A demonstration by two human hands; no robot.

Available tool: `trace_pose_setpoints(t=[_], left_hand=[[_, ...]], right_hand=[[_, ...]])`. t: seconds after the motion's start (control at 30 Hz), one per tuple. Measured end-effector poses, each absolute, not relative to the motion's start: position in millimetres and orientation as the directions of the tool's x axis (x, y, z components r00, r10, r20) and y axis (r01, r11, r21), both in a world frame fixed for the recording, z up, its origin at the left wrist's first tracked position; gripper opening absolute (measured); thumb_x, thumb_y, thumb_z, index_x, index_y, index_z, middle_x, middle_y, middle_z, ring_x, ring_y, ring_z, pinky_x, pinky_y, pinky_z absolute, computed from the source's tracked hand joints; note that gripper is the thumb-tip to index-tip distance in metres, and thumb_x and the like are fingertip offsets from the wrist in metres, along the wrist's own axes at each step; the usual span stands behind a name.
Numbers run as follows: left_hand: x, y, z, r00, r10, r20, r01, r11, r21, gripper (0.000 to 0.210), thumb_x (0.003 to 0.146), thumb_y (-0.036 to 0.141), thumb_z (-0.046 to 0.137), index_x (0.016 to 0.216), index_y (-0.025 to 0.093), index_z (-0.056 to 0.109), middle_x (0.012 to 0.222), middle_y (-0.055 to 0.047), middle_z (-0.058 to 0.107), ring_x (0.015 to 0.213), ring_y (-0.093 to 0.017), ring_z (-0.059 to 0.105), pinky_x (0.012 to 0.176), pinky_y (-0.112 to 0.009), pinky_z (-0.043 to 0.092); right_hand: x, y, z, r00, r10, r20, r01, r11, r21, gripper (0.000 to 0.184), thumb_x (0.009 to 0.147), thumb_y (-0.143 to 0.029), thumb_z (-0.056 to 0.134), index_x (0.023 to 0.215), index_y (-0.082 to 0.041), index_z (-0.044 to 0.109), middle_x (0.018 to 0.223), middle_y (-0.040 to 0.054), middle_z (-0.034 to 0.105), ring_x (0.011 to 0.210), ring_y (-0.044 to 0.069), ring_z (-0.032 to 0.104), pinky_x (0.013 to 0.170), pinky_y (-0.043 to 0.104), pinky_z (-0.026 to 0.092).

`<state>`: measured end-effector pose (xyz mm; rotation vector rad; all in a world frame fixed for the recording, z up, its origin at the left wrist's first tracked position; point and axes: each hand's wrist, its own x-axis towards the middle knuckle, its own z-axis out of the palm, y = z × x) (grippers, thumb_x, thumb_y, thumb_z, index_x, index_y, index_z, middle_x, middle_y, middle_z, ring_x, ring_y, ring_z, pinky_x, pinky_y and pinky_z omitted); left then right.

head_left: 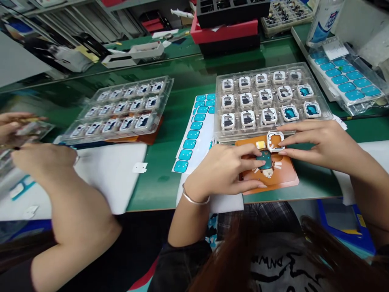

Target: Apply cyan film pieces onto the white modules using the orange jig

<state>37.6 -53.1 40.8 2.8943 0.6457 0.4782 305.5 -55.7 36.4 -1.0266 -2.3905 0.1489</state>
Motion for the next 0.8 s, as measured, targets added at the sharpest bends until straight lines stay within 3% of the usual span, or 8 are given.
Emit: trace_pose_setpoints(t=[0.3, 0.47, 0.57, 0.67, 0.8], left_hand=[[42, -57, 41, 0.860, 0.425, 0.283, 0.383, -0.903, 0.194, 0.045, 0.093, 0.059, 0.052, 0.108, 0.022, 0.073, 0.118, -0.003, 0.071, 0.086, -0.017, 0.072, 0.059, -0.026, 0.047], [43, -60, 41, 0.739, 0.515, 0.435, 0.458, -0.857, 0.237, 0.037, 0.090, 0.052, 0.062, 0.095, 0.018, 0.073, 0.098, -0.002, 0.076, 0.080, -0.015, 0.072, 0.063, -0.024, 0.051], [43, -58, 41, 0.647, 0.565, 0.512, 0.532, -0.816, 0.227, 0.049, 0.084, 0.061, 0.065, 0.099, 0.015, 0.071, 0.096, -0.005, 0.075, 0.084, -0.018, 0.072, 0.066, -0.026, 0.053], [43, -57, 41, 0.652, 0.581, 0.488, 0.564, -0.801, 0.201, 0.060, 0.081, 0.070, 0.060, 0.103, 0.015, 0.070, 0.099, -0.006, 0.074, 0.080, -0.017, 0.072, 0.059, -0.025, 0.051], [44, -58, 41, 0.669, 0.585, 0.458, 0.573, -0.799, 0.183, 0.059, 0.085, 0.070, 0.056, 0.104, 0.016, 0.069, 0.102, -0.006, 0.074, 0.078, -0.017, 0.071, 0.055, -0.024, 0.047]], right_hand=[[305, -56, 38, -0.590, 0.669, 0.451, 0.624, 0.733, -0.271, 0.019, 0.091, -0.034, 0.063, 0.092, -0.024, 0.078, 0.111, 0.0058, 0.075, 0.094, 0.026, 0.071, 0.083, 0.042, 0.054], [302, -57, 41, -0.590, 0.642, 0.490, 0.596, 0.756, -0.272, 0.017, 0.090, -0.033, 0.066, 0.091, -0.021, 0.078, 0.108, 0.0084, 0.076, 0.086, 0.026, 0.068, 0.074, 0.042, 0.054], [294, -60, 39, -0.610, 0.603, 0.513, 0.518, 0.794, -0.318, 0.015, 0.089, -0.031, 0.067, 0.092, -0.022, 0.077, 0.108, 0.0080, 0.075, 0.080, 0.022, 0.065, 0.070, 0.039, 0.054], [288, -62, 36, -0.648, 0.557, 0.520, 0.446, 0.830, -0.333, 0.014, 0.090, -0.029, 0.065, 0.089, -0.022, 0.077, 0.108, 0.0081, 0.075, 0.078, 0.020, 0.063, 0.068, 0.037, 0.053], [285, -62, 31, -0.665, 0.550, 0.505, 0.424, 0.835, -0.352, 0.014, 0.090, -0.029, 0.065, 0.090, -0.023, 0.077, 0.111, 0.0088, 0.074, 0.077, 0.020, 0.061, 0.067, 0.036, 0.054]])
